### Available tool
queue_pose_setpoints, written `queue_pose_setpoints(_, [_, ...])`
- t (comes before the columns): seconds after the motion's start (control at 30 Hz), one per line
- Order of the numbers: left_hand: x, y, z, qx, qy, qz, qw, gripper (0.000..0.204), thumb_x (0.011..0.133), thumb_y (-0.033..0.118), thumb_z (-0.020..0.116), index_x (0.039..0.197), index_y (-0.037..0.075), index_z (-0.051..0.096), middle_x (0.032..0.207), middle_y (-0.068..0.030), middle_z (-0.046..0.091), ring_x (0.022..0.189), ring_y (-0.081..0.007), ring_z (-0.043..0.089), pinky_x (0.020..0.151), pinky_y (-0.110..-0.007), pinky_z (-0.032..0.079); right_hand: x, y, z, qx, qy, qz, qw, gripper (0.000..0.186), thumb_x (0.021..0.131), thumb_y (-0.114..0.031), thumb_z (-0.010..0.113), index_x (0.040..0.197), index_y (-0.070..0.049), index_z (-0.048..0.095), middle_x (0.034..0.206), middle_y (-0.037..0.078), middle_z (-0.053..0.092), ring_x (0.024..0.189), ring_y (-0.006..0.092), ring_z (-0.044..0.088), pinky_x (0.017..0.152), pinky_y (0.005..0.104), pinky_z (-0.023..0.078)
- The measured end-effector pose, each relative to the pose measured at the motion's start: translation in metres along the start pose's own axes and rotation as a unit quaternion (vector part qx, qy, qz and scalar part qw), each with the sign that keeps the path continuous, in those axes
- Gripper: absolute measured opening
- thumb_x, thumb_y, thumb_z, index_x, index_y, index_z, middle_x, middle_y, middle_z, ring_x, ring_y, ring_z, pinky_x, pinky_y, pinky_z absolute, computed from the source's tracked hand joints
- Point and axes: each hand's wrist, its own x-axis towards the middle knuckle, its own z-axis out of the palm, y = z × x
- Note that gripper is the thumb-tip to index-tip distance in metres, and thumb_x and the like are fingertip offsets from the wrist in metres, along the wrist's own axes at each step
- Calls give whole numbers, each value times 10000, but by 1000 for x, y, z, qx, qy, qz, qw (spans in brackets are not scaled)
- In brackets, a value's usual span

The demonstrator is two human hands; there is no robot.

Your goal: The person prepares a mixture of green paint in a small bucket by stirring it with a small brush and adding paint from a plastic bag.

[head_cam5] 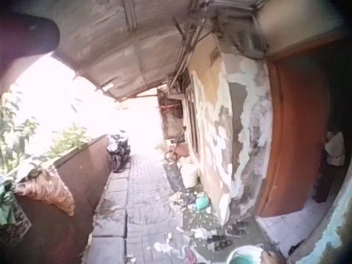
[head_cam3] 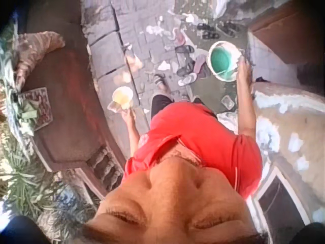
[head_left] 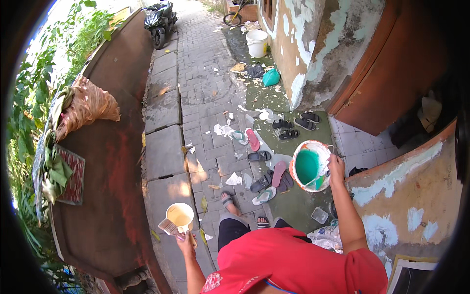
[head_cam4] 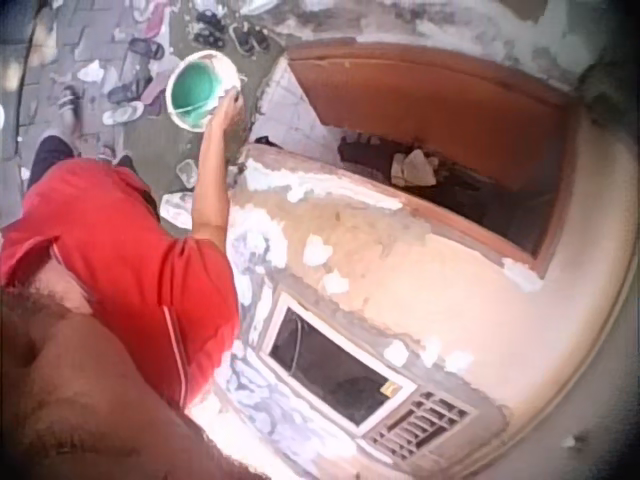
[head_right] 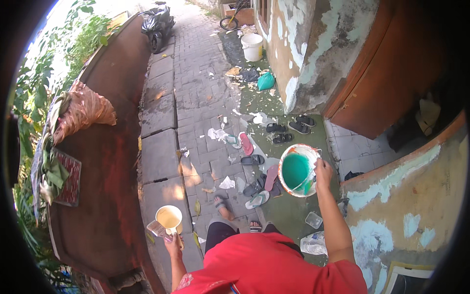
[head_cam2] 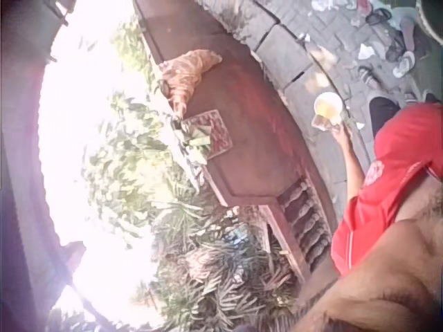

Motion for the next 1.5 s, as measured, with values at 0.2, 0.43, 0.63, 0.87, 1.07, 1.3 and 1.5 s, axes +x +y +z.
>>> queue_pose_setpoints(0.2, [156,22,61,9,-27,-7,1000,381,909,16,623,1220,48,405,886,-107,613,609,-195,649,421,-303,512,68,-27,146,11,13,3,1000,235,874,-241,591,736,-51,588,595,-30,455,502,62,372,464,250,269])
queue_pose_setpoints(0.43, [363,121,159,22,-99,-15,995,393,913,-9,606,1243,38,397,875,-107,613,595,-189,640,422,-308,509,133,-53,279,8,83,25,996,223,835,-251,606,732,-54,594,595,-18,466,488,75,401,452,255,292])
queue_pose_setpoints(0.63, [514,244,282,55,-186,27,981,370,922,44,629,1236,43,435,860,-82,598,617,-167,637,444,-284,497,192,-73,381,13,87,45,995,234,875,-253,595,744,-59,596,583,-43,434,483,56,391,446,248,282])
queue_pose_setpoints(0.87, [642,317,433,83,-258,65,960,297,942,59,623,1181,40,447,888,-73,590,629,-154,636,456,-285,506,296,-62,503,18,148,67,987,218,876,-238,587,751,-59,596,583,-41,446,479,52,378,439,253,268])
queue_pose_setpoints(1.07, [748,355,578,117,-293,77,946,261,942,70,619,1137,34,450,883,-89,607,628,-156,636,453,-287,511,408,-6,597,19,185,93,978,232,878,-242,606,743,-54,594,601,-31,466,484,59,387,442,254,267])
queue_pose_setpoints(1.3, [836,445,795,179,-367,50,911,207,950,89,617,1109,22,502,762,-76,638,585,-149,634,461,-289,516,523,-34,685,44,243,130,960,284,903,-264,607,744,-29,617,647,0,521,566,93,457,526,269,351])
queue_pose_setpoints(1.5, [913,503,989,242,-441,99,859,159,954,100,610,1047,-18,557,738,-73,640,577,-145,634,472,-284,521,609,-86,752,99,269,103,953,258,904,-257,616,774,-35,615,669,9,537,617,94,476,567,262,366])
